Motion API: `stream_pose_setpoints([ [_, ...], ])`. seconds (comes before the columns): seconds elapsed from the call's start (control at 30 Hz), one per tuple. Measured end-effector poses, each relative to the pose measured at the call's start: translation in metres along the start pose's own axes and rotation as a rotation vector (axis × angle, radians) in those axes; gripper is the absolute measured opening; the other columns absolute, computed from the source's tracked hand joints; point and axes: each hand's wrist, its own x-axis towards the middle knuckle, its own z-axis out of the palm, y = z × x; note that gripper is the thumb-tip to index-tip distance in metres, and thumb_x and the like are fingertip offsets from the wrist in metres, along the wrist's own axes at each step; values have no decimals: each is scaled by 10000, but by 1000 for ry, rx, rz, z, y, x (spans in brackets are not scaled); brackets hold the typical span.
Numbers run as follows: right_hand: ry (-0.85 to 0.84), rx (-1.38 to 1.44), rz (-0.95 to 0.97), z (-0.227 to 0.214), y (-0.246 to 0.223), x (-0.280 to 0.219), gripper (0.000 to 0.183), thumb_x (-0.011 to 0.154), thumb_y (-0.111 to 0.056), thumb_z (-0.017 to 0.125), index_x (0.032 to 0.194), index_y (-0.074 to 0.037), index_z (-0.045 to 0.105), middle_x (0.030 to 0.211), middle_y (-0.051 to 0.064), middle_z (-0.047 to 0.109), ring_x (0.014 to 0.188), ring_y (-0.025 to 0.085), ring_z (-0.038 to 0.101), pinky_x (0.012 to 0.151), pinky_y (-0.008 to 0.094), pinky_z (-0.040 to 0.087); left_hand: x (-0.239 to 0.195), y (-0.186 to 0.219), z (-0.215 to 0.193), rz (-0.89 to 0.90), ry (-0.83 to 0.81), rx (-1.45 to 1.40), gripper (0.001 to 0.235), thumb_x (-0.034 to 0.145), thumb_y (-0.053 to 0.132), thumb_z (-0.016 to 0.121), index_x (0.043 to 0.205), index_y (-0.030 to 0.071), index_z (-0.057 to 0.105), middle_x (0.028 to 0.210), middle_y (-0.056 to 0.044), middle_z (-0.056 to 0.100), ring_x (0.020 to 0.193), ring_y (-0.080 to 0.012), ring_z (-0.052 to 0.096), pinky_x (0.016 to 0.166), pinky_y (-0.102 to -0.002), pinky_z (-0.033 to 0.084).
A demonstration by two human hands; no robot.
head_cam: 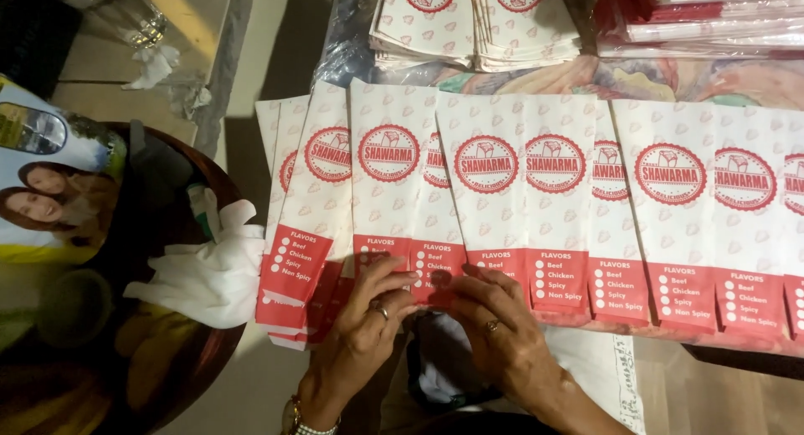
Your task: Applying glue to paper sleeves and folding them to assemble food packaging bags.
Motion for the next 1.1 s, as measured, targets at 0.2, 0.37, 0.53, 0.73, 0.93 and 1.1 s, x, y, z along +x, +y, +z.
stream_pose_setpoints([
  [0.2, 34, 23, 79, 3, -3, 5, 55, 924, 27, 683, 978, 19, 678, 1129, 158, 697, 1044, 268, 689, 1093, 460, 496, 9, 6, 0, -57, -20, 14, 86, 943, -81, 635, 996, -149, 644, 1381, -273, 470, 1110, -317, 674, 837, -346, 697],
  [0.37, 55, 22, 205, 4, -10, 12, 89, 911, -1, 690, 868, -41, 623, 1086, 113, 680, 1086, 287, 655, 962, 375, 515, 12, 11, 13, -177, 107, 23, 152, 984, 51, 563, 856, -27, 590, 1261, -207, 519, 994, -243, 683, 908, -352, 592],
  [0.53, -9, 13, 454, 6, 0, 6, 105, 860, -100, 736, 795, -76, 658, 1107, 26, 686, 672, 102, 690, 560, 233, 585, 18, 23, 27, -273, 348, 18, 256, 798, -104, 696, 910, 37, 515, 1044, -140, 636, 1134, -273, 664, 734, -253, 678],
  [0.73, -34, 86, 447, 1, 1, 14, 98, 827, -34, 737, 905, -59, 684, 1045, 48, 694, 743, 139, 704, 602, 224, 609, 13, 33, 29, -376, 276, 423, 314, 869, 263, 802, 1038, 142, 566, 1232, -22, 644, 1264, -298, 630, 932, -465, 519],
  [0.93, -81, 78, 400, -3, 1, 17, 79, 882, -83, 703, 950, -96, 667, 1067, 51, 708, 1169, 279, 692, 1058, 373, 532, 18, 31, 27, -358, 388, 130, 129, 960, 94, 671, 1037, 82, 568, 1151, -119, 619, 1188, -289, 632, 1138, -435, 460],
  [1.1, 4, -33, 252, 14, 8, 18, 327, 799, -194, 874, 845, -46, 586, 925, 76, 679, 979, 296, 655, 1155, 495, 465, 16, 30, 30, -380, 396, 105, 147, 943, 72, 691, 1024, 66, 569, 1125, -106, 623, 1193, -279, 621, 1069, -417, 504],
])
